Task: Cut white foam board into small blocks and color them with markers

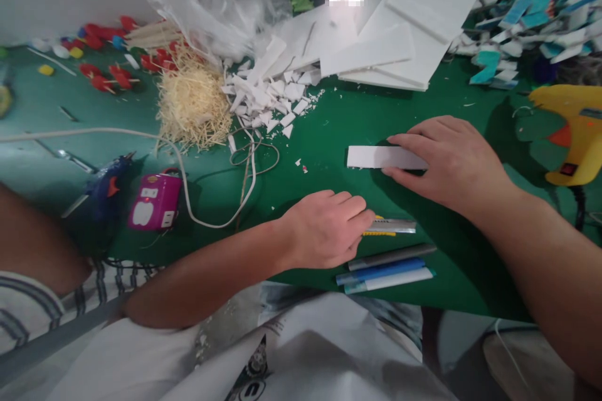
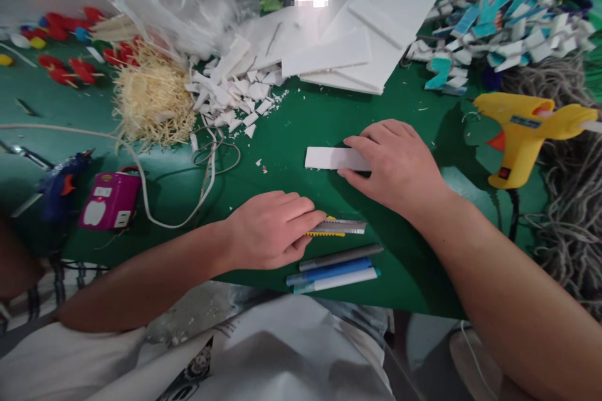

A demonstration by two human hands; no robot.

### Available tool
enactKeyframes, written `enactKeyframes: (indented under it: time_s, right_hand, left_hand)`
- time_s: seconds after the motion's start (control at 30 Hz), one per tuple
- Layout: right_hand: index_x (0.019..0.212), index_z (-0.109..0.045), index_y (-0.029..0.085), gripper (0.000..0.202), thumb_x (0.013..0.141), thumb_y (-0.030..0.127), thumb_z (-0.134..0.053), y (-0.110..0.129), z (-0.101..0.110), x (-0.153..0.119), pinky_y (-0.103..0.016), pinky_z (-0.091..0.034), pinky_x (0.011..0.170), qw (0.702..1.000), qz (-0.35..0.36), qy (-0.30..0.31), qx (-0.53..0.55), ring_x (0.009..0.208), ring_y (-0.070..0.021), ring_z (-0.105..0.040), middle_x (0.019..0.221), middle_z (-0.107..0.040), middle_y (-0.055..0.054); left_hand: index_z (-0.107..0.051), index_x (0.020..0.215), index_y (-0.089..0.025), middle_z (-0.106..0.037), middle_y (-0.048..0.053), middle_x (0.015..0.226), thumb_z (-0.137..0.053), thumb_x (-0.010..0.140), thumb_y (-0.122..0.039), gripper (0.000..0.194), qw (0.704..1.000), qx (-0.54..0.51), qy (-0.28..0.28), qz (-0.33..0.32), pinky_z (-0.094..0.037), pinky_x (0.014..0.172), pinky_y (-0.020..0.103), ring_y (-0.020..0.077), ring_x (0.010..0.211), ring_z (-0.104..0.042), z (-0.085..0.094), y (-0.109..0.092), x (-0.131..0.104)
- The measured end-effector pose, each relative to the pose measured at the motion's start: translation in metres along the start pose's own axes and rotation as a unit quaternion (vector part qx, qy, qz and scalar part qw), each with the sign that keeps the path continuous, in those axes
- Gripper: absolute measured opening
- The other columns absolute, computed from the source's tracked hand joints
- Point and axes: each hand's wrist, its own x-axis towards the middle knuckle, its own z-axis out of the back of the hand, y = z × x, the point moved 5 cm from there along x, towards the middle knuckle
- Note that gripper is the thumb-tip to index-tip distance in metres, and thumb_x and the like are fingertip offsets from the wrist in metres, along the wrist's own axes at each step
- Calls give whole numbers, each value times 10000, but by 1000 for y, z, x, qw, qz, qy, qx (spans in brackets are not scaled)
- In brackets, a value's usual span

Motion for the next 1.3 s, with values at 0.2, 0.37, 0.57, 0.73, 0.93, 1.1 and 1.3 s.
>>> enactKeyframes:
  time_s: [0.2,0.37,0.57,0.73,0.93,1.1,1.3]
  right_hand:
    - [1142,-804,268,381,993,562,-614,1,4,-2,-452,-522,733,999,-26,1,-31,889,-330,-717,893,-767,-112]
    - [1199,-809,275,421,1002,559,-569,4,7,-5,-352,-367,550,998,-59,0,1,653,-229,-637,696,-697,-51]
    - [1198,-817,326,388,1032,532,-533,11,2,-5,-324,-356,512,997,-73,16,27,556,-184,-600,607,-671,-1]
    - [1155,-815,292,330,1046,463,-554,19,8,-1,-374,-558,676,999,11,-1,37,835,-244,-773,955,-840,-59]
    - [1157,-800,280,271,1057,322,-552,29,9,-2,-431,-623,912,986,155,25,65,1068,-259,-802,1221,-844,-53]
    - [1240,-765,235,274,1061,273,-561,34,9,-4,-405,-614,963,980,193,2,45,1109,-243,-794,1274,-833,-63]
    - [1253,-742,150,268,1055,236,-583,40,12,-5,-395,-621,945,977,213,-25,18,1076,-249,-798,1251,-836,-101]
  left_hand:
    - [-695,1000,-151,-657,55,819,-477,856,-162,261,996,-12,-67,62,-480,571,335,196,660,-604,25,14,-8]
    - [-551,1453,-174,-769,94,1196,-484,966,-184,492,969,-22,-124,212,-610,770,282,197,954,-754,32,41,-20]
    - [-575,1473,-177,-783,77,1044,-451,1043,-203,449,971,17,-80,224,-560,665,267,189,839,-749,14,45,-15]
    - [-653,1431,-195,-751,19,867,-460,1048,-184,429,969,78,-113,207,-490,576,260,153,689,-692,25,33,-14]
    - [-696,1415,-213,-706,1,805,-454,1032,-170,456,969,95,-118,194,-454,539,268,144,635,-653,23,34,-13]
    - [-688,1436,-221,-706,5,822,-445,1044,-176,463,970,84,-103,204,-483,577,250,138,668,-662,17,38,-12]
    - [-705,1433,-186,-705,5,846,-445,1043,-162,469,972,74,-109,195,-492,571,260,144,688,-679,16,37,-11]
